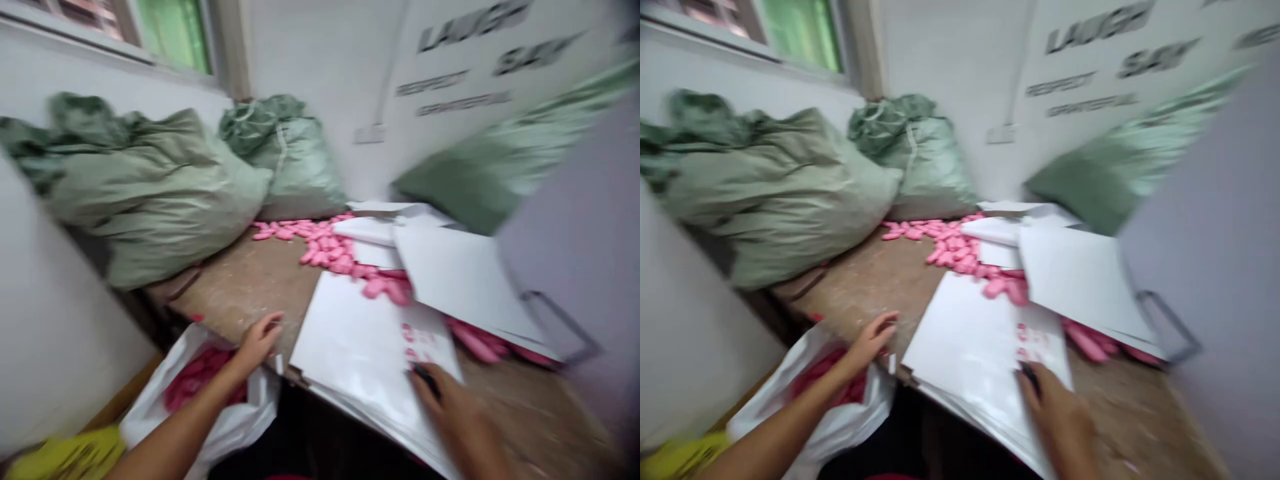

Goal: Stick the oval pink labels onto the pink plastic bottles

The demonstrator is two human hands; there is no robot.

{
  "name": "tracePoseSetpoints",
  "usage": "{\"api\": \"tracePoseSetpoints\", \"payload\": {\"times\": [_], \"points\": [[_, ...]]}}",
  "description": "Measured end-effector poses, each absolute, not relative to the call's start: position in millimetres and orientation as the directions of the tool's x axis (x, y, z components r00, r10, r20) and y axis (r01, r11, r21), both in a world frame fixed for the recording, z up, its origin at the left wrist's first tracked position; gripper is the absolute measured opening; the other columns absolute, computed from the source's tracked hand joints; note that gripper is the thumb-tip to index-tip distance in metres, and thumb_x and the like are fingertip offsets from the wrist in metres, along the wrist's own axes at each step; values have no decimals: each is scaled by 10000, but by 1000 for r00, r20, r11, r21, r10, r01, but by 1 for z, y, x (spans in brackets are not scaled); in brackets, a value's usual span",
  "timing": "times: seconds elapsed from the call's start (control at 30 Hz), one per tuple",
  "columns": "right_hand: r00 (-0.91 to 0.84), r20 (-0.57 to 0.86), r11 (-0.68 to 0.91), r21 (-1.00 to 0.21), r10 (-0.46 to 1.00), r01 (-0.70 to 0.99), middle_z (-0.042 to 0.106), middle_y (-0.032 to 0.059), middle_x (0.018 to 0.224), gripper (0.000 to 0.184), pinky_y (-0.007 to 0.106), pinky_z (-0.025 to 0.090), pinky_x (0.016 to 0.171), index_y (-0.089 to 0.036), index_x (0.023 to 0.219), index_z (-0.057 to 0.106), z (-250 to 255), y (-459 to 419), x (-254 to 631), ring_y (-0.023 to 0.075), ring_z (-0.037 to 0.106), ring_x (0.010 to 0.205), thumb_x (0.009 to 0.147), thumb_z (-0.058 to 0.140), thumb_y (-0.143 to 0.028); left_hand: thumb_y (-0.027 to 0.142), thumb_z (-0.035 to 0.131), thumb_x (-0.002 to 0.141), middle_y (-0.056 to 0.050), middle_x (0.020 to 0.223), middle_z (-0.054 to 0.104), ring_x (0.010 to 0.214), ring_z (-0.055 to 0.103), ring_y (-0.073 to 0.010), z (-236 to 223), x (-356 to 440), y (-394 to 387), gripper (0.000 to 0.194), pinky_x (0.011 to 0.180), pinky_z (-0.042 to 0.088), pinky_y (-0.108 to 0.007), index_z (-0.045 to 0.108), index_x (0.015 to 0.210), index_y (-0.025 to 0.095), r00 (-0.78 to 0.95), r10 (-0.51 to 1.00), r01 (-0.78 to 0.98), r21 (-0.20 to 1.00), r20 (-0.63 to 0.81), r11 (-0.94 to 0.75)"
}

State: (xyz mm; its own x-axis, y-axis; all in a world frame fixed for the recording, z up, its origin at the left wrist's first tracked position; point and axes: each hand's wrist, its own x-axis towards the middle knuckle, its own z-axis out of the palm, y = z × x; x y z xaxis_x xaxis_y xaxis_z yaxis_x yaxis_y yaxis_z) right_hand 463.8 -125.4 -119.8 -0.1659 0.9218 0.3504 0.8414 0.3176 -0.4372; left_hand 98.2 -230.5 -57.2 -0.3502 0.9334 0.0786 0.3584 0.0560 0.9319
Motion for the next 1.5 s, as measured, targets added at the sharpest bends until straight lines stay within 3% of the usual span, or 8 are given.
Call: {"api": "tracePoseSetpoints", "payload": {"times": [0.1,0.2,0.37,0.53,0.73,1.03,1.2,1.5], "points": [[-248,304,352,-362,920,863,761,117,998,306,400,497,746,-224,1034,709,-92,-147,445,286,717,833,918,467,-371,590,610,770,-186,1222,701,1174,635,-356,-61,82,-212,621,1100,410,-586,657,1173,120,-306,949,343,939,81,30],[-266,260,340,-302,928,891,749,38,904,184,350,467,762,-266,974,722,-75,-151,431,226,706,819,911,552,-295,584,597,796,-134,1198,727,1127,677,-312,-74,88,-164,575,1032,508,-491,669,1178,159,-217,971,379,925,99,-9],[-393,266,465,-312,880,829,716,15,989,232,329,474,805,-307,1077,714,-51,-134,417,206,677,920,845,701,-290,376,493,904,-115,1132,748,1046,709,-256,-80,157,-91,389,909,585,-406,705,1163,178,201,918,583,712,341,-392],[-302,441,465,-327,845,823,677,120,1237,384,369,522,940,-200,1327,597,-53,-66,398,238,644,1111,950,529,-233,210,592,825,-121,1207,723,1167,644,-307,-92,199,-53,331,1040,498,-523,736,1122,200,354,852,563,639,386,-524],[-321,411,456,-288,853,842,668,138,1274,367,469,474,1014,-203,1273,645,-75,27,343,302,598,1179,919,545,-191,152,665,807,-96,1216,696,1185,599,-304,-100,203,-58,301,1033,490,-520,724,1097,206,398,835,568,614,379,-549],[-189,358,302,-291,914,908,688,78,1061,275,407,535,870,-157,1191,617,-69,94,318,211,659,968,1017,515,-344,137,657,839,-101,1298,665,1248,561,-328,-100,204,-63,302,1058,474,-567,693,1135,188,397,840,596,592,369,-542],[-155,285,227,-240,946,944,655,80,1194,269,449,544,915,-165,1169,643,-69,107,336,220,645,1050,972,617,-346,101,645,821,-88,1292,672,1234,579,-334,-99,205,-64,345,1034,500,-571,685,1146,210,381,837,613,571,393,-547],[-163,128,194,-295,978,936,626,91,1254,349,439,565,881,-172,1262,602,10,205,344,231,647,1050,970,617,-364,81,651,793,-88,1282,674,1231,578,-329,-106,209,-65,340,1024,508,-568,682,1106,209,372,832,592,585,411,-554]]}}
